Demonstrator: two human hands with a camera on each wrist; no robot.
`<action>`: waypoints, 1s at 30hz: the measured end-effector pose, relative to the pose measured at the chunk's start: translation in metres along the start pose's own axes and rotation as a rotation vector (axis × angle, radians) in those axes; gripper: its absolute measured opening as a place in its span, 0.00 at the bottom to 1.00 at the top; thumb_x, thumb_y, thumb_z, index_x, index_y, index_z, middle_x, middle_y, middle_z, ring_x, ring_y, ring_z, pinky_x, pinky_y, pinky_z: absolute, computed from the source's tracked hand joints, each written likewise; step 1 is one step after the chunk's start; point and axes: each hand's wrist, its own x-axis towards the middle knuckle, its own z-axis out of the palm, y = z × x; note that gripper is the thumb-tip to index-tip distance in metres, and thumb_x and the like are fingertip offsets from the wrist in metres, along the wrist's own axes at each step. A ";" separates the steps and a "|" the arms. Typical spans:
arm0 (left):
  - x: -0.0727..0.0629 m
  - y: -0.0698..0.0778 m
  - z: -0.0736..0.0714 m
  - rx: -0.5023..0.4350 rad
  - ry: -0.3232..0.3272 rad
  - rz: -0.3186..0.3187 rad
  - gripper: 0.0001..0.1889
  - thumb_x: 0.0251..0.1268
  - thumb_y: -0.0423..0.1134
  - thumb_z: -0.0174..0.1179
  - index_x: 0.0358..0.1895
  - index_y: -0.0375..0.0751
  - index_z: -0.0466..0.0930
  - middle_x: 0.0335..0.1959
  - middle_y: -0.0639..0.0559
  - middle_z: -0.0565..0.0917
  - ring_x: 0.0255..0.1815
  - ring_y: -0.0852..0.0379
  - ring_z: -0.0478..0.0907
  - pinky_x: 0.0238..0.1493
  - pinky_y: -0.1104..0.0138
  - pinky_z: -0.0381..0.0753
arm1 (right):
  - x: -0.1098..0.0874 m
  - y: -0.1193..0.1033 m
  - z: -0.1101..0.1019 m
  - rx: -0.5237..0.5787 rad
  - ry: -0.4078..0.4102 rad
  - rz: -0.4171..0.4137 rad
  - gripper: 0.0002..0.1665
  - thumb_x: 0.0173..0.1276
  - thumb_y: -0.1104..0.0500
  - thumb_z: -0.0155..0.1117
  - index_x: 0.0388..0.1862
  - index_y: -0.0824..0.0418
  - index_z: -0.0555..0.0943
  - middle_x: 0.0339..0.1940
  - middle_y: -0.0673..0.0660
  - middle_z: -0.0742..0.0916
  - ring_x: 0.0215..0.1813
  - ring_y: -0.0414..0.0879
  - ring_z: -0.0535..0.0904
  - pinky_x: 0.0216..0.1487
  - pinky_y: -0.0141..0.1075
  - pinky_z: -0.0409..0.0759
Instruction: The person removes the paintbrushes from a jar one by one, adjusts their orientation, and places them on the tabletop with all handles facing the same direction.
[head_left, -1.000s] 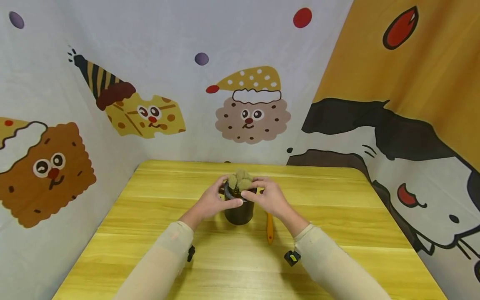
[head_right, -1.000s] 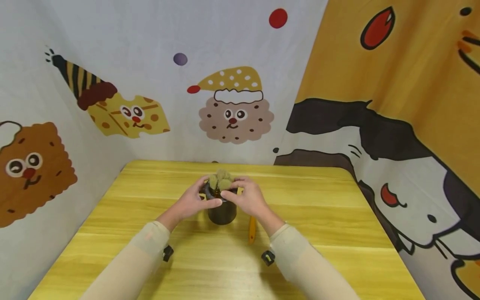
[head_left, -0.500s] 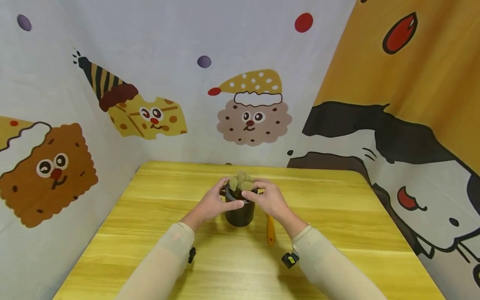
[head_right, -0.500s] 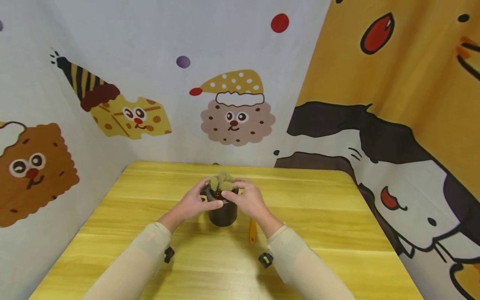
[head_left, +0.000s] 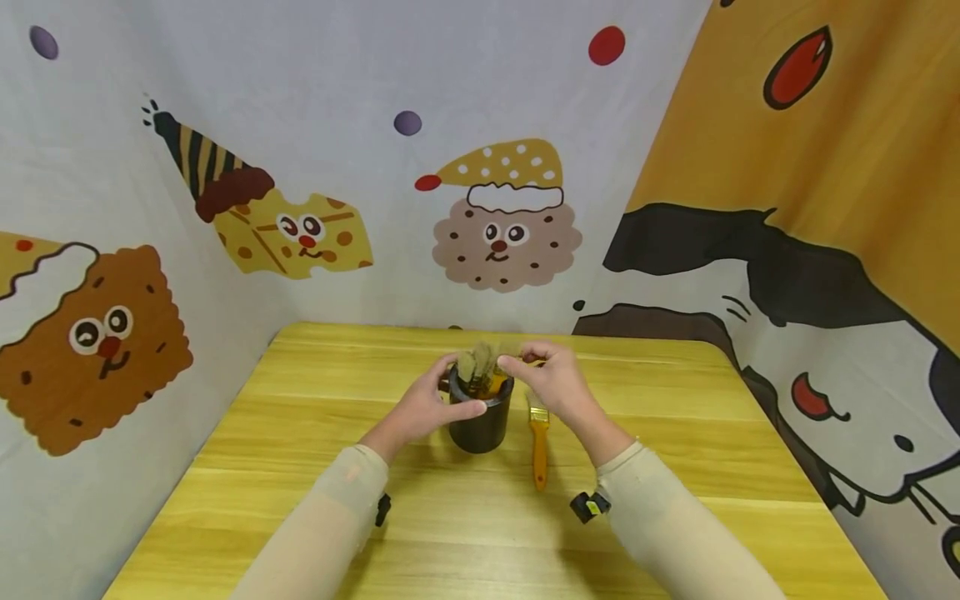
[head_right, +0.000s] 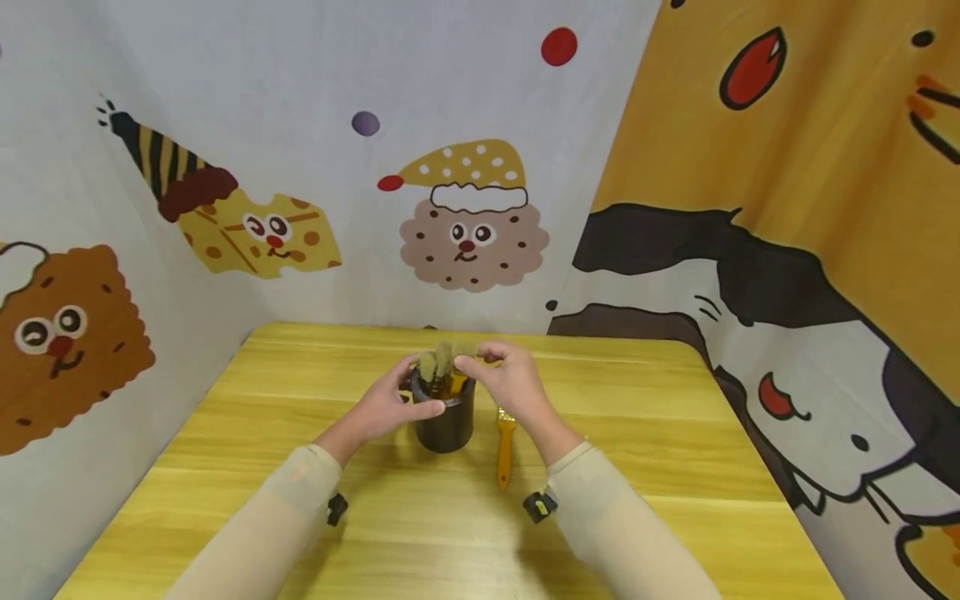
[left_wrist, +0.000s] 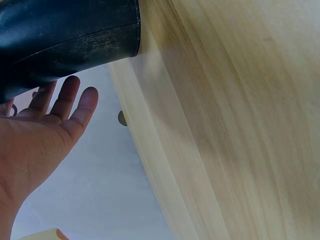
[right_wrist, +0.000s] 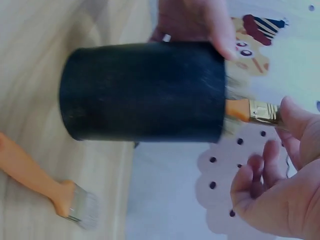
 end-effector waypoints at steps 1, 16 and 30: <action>0.000 0.000 0.000 -0.002 0.000 0.000 0.52 0.54 0.68 0.79 0.81 0.73 0.60 0.69 0.55 0.78 0.70 0.49 0.76 0.67 0.45 0.79 | 0.001 -0.002 -0.004 0.016 -0.005 -0.007 0.18 0.72 0.45 0.76 0.34 0.57 0.86 0.35 0.56 0.86 0.33 0.47 0.77 0.35 0.37 0.77; -0.002 0.000 -0.001 -0.005 0.004 -0.015 0.53 0.53 0.68 0.80 0.81 0.75 0.60 0.73 0.54 0.75 0.72 0.47 0.74 0.68 0.45 0.77 | -0.001 -0.034 -0.080 0.048 0.045 -0.043 0.23 0.77 0.41 0.70 0.31 0.58 0.83 0.29 0.53 0.81 0.36 0.51 0.72 0.39 0.40 0.74; -0.002 -0.002 0.001 -0.007 -0.003 -0.005 0.50 0.54 0.68 0.78 0.80 0.78 0.60 0.73 0.54 0.75 0.71 0.46 0.74 0.65 0.46 0.79 | -0.005 0.016 -0.123 -0.092 -0.018 0.174 0.31 0.78 0.36 0.66 0.47 0.66 0.85 0.44 0.57 0.84 0.48 0.54 0.76 0.51 0.44 0.76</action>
